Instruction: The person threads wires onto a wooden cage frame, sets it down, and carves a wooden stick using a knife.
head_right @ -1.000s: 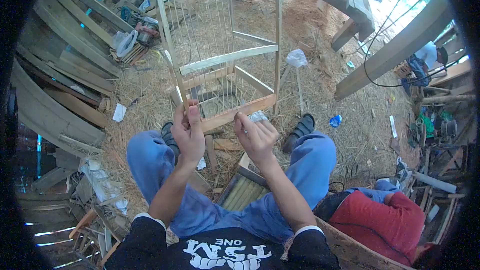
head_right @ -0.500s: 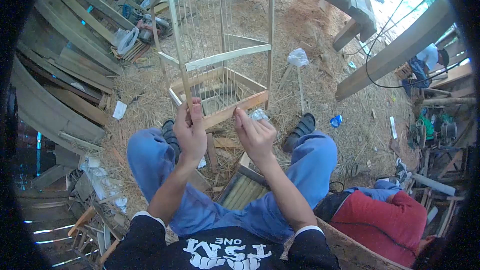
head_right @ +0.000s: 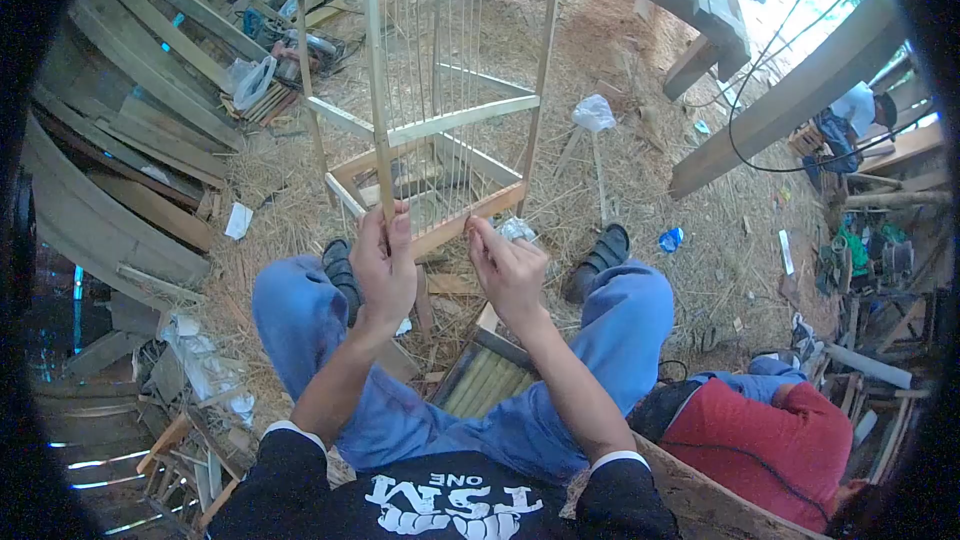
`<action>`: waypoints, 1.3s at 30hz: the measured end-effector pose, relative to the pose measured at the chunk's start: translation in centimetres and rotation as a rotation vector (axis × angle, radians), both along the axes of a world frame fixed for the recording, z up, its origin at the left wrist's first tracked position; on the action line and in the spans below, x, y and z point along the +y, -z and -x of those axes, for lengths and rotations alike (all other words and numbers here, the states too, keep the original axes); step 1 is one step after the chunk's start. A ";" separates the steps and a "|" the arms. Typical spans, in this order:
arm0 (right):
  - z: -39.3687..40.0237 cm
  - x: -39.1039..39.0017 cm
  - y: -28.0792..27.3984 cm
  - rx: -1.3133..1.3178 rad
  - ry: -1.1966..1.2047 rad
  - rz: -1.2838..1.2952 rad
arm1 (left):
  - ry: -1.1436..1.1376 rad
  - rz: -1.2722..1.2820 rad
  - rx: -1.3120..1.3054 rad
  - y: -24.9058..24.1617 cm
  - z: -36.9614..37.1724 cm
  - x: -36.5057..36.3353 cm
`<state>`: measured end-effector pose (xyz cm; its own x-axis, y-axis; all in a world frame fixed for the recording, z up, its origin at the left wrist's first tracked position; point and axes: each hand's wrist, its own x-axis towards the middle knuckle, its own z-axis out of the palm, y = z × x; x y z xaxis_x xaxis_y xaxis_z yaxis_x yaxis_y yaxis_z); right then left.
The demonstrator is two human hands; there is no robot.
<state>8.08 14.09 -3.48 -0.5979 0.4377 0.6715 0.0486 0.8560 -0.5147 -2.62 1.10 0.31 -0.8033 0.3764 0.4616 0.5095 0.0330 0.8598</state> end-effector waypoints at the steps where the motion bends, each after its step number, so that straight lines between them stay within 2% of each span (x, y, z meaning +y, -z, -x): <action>1: 0.0 0.0 0.1 -0.002 -0.003 0.016 | 0.006 0.036 0.033 0.1 0.1 -0.2; 11: -0.1 0.0 -0.2 -0.027 -0.061 0.131 | 0.003 0.075 0.229 0.2 0.4 -0.4; 21: -0.4 0.4 -0.7 -0.096 -0.098 0.156 | 0.021 0.127 0.194 -1.0 0.0 -0.3; 33: -1.3 2.7 -2.3 -0.421 -0.157 -0.146 | 0.101 0.218 0.254 -0.7 0.4 0.2; 36: -1.2 3.4 -2.2 -0.342 -0.166 -0.226 | 0.091 0.230 0.183 -0.5 0.3 0.6; 39: -1.4 3.4 -2.3 -0.338 -0.141 -0.203 | 0.044 0.226 0.062 -0.7 0.1 1.0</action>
<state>9.45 17.49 -1.14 -0.8442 0.2147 0.4911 0.0610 0.9488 -0.3100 -2.74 2.10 0.97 -0.7566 0.5100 0.4091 0.5660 0.1976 0.8004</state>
